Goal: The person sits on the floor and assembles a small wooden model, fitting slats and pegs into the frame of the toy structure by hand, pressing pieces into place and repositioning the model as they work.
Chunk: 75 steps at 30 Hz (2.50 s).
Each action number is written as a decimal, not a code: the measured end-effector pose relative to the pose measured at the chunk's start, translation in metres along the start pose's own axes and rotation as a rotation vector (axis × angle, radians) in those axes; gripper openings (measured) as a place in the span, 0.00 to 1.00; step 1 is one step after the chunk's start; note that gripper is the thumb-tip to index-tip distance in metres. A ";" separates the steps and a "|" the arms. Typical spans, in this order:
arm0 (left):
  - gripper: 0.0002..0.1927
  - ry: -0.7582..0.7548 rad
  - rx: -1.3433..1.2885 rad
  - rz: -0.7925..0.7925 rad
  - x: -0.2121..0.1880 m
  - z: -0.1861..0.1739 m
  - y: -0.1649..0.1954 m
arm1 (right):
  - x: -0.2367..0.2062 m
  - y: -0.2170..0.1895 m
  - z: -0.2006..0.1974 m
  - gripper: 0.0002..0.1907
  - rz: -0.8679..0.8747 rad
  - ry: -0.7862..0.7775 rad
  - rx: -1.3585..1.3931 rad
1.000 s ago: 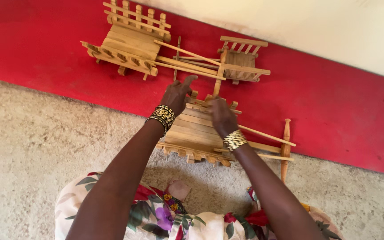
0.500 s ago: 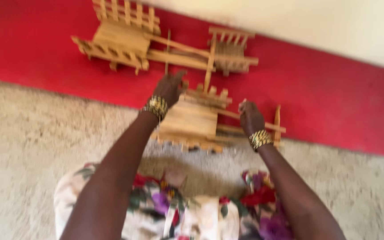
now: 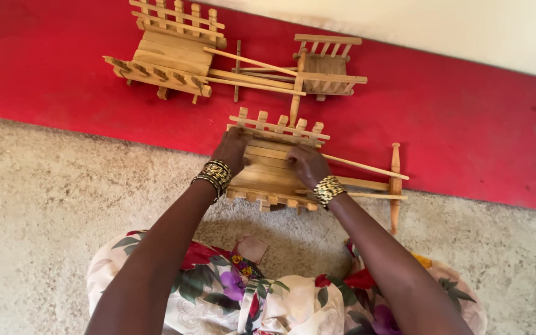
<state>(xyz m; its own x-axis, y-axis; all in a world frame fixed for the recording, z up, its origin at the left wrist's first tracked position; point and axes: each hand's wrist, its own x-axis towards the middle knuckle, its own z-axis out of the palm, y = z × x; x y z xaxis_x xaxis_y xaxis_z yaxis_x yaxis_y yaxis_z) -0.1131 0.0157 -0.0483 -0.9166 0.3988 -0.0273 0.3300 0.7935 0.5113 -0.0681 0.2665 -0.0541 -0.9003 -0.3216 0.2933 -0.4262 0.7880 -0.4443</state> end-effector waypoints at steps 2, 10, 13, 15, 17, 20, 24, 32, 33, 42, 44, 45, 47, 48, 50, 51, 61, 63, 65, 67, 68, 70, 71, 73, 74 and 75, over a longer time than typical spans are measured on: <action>0.34 0.007 0.011 0.006 0.005 0.004 -0.006 | 0.015 -0.009 0.011 0.18 -0.193 0.115 -0.073; 0.31 0.111 -0.104 0.049 -0.008 0.003 -0.027 | 0.063 -0.066 0.047 0.10 -0.113 0.058 -0.003; 0.34 0.097 -0.089 -0.004 -0.013 0.002 -0.032 | 0.052 -0.052 0.040 0.07 -0.019 -0.124 -0.035; 0.34 0.110 -0.116 -0.063 -0.013 0.007 -0.033 | 0.032 -0.031 0.025 0.06 0.007 -0.218 -0.007; 0.36 0.120 -0.172 -0.125 -0.009 0.011 -0.034 | 0.013 -0.010 0.010 0.07 -0.024 -0.218 -0.044; 0.32 0.114 -0.190 -0.212 -0.002 0.013 -0.038 | -0.001 0.006 0.002 0.12 0.310 -0.321 -0.162; 0.21 0.033 -0.160 -0.260 -0.001 0.009 -0.039 | 0.014 -0.020 0.019 0.08 0.221 -0.195 0.108; 0.16 0.121 -0.349 -0.263 -0.008 0.007 -0.042 | 0.062 -0.096 0.060 0.07 0.154 -0.462 0.234; 0.14 0.150 -0.383 -0.248 -0.009 0.007 -0.042 | 0.057 -0.092 0.055 0.11 0.072 -0.449 0.269; 0.21 0.076 -0.414 -0.305 -0.016 0.001 -0.028 | -0.001 -0.016 -0.009 0.10 0.155 -0.626 0.105; 0.27 0.028 -0.229 -0.277 -0.022 -0.003 -0.018 | -0.021 -0.004 -0.023 0.05 0.099 -0.540 0.098; 0.31 0.005 -0.134 -0.262 -0.026 -0.007 -0.012 | -0.031 0.002 -0.030 0.05 0.071 -0.494 0.096; 0.29 0.178 -0.135 0.052 -0.045 -0.013 0.004 | -0.061 0.015 -0.048 0.04 0.106 -0.311 0.190; 0.29 0.269 -0.134 0.211 -0.056 -0.015 0.013 | -0.069 0.019 -0.056 0.04 0.120 -0.216 0.232; 0.30 -0.097 -0.031 0.137 -0.076 -0.010 0.040 | -0.080 0.021 -0.064 0.03 0.433 -0.164 0.608; 0.31 -0.274 0.025 0.101 -0.085 -0.008 0.050 | -0.081 0.021 -0.069 0.02 0.584 -0.129 0.795; 0.08 -0.016 0.445 0.513 -0.106 0.007 0.079 | -0.090 -0.019 -0.090 0.02 0.450 0.002 0.848; 0.07 0.053 0.387 0.534 -0.104 -0.012 0.097 | -0.085 -0.023 -0.107 0.02 0.461 0.065 0.826; 0.11 -0.187 0.306 0.326 -0.095 -0.035 0.123 | -0.079 -0.026 -0.131 0.02 0.377 0.209 0.819; 0.14 -0.276 0.227 0.223 -0.079 -0.061 0.144 | -0.072 -0.031 -0.154 0.02 0.329 0.347 0.817; 0.14 -0.250 0.189 0.226 -0.071 -0.073 0.150 | -0.069 -0.034 -0.165 0.03 0.326 0.415 0.820; 0.15 -0.165 0.060 0.276 -0.059 -0.089 0.156 | -0.071 -0.043 -0.181 0.04 0.305 0.487 0.828; 0.15 -0.098 -0.023 0.329 -0.053 -0.097 0.153 | -0.069 -0.046 -0.186 0.03 0.277 0.500 0.833; 0.17 -0.026 -0.115 0.314 -0.044 -0.105 0.144 | -0.067 -0.053 -0.190 0.02 0.271 0.493 0.785; 0.19 -0.025 -0.128 0.246 -0.040 -0.105 0.139 | -0.068 -0.056 -0.188 0.02 0.299 0.470 0.729; 0.21 -0.025 -0.140 0.181 -0.034 -0.104 0.135 | -0.068 -0.059 -0.186 0.02 0.326 0.451 0.674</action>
<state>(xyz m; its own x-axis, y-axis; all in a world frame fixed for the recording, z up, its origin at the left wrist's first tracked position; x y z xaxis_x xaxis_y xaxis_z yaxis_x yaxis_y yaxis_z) -0.0610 0.0616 0.1111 -0.8391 0.5411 0.0553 0.4522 0.6376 0.6237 0.0343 0.3393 0.1097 -0.9264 0.2162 0.3081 -0.2434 0.2804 -0.9285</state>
